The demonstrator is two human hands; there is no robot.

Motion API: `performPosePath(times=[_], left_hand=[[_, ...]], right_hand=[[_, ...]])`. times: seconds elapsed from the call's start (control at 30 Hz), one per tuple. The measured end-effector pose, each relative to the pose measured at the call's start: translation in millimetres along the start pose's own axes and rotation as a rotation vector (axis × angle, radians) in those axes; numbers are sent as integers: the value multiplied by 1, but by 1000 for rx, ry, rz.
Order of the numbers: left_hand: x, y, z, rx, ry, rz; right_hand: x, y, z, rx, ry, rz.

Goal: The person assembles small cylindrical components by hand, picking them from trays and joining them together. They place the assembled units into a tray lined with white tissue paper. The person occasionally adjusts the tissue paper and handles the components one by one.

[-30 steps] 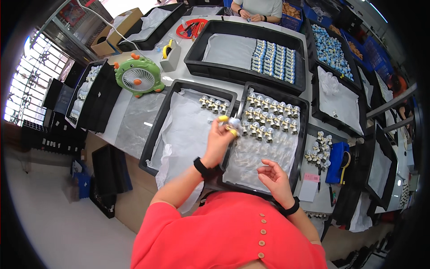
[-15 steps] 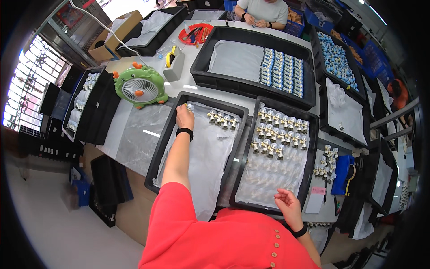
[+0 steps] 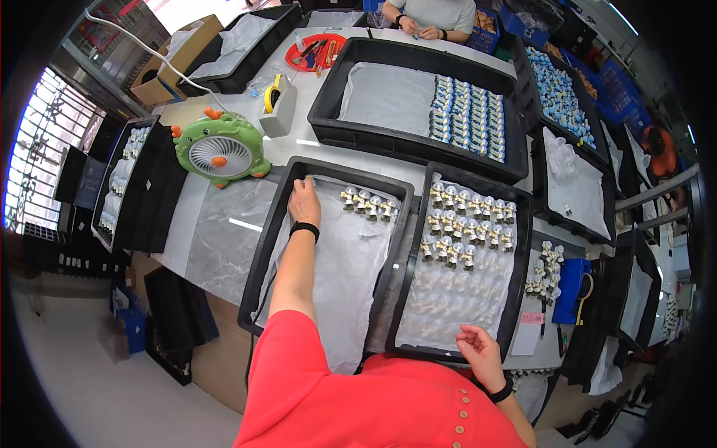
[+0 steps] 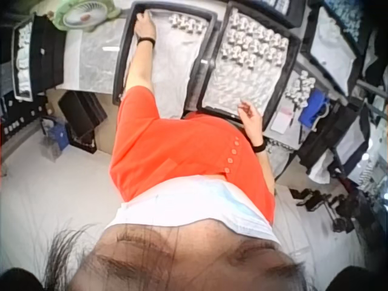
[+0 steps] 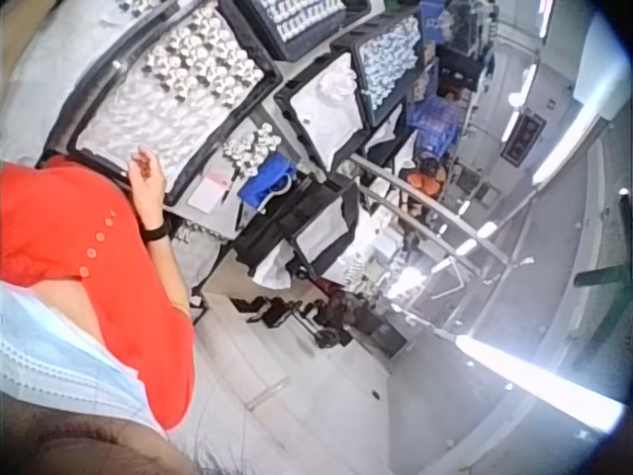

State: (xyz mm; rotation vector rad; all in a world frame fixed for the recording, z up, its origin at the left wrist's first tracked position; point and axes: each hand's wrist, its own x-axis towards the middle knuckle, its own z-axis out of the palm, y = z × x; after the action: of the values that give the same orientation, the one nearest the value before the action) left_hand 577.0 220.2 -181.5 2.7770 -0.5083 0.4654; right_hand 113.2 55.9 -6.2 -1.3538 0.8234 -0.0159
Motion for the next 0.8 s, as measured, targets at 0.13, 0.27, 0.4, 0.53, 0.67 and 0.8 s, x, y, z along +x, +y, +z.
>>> performPosePath(times=[0.13,0.27,0.4,0.53,0.67,0.8], left_hand=[[1,-4,-4,-48,-81,-58],[0,-3,-12,-110,-77,-86],[-22,0,-30,-163,-110,-38],[-66,-13,-39,-137,-244,67],[-79,-22,-36,-65,-338,101],[-80,-11,-49,-87,-487,31]], right_hand=[[8,3,0,-39,-17,5],[28,10,-6,-86,-82,29],[59,20,-18,-124,-106,23],[98,30,-29,-64,-76,50],[134,39,-38,-136,35,33],[166,47,-41,-388,292,-145]])
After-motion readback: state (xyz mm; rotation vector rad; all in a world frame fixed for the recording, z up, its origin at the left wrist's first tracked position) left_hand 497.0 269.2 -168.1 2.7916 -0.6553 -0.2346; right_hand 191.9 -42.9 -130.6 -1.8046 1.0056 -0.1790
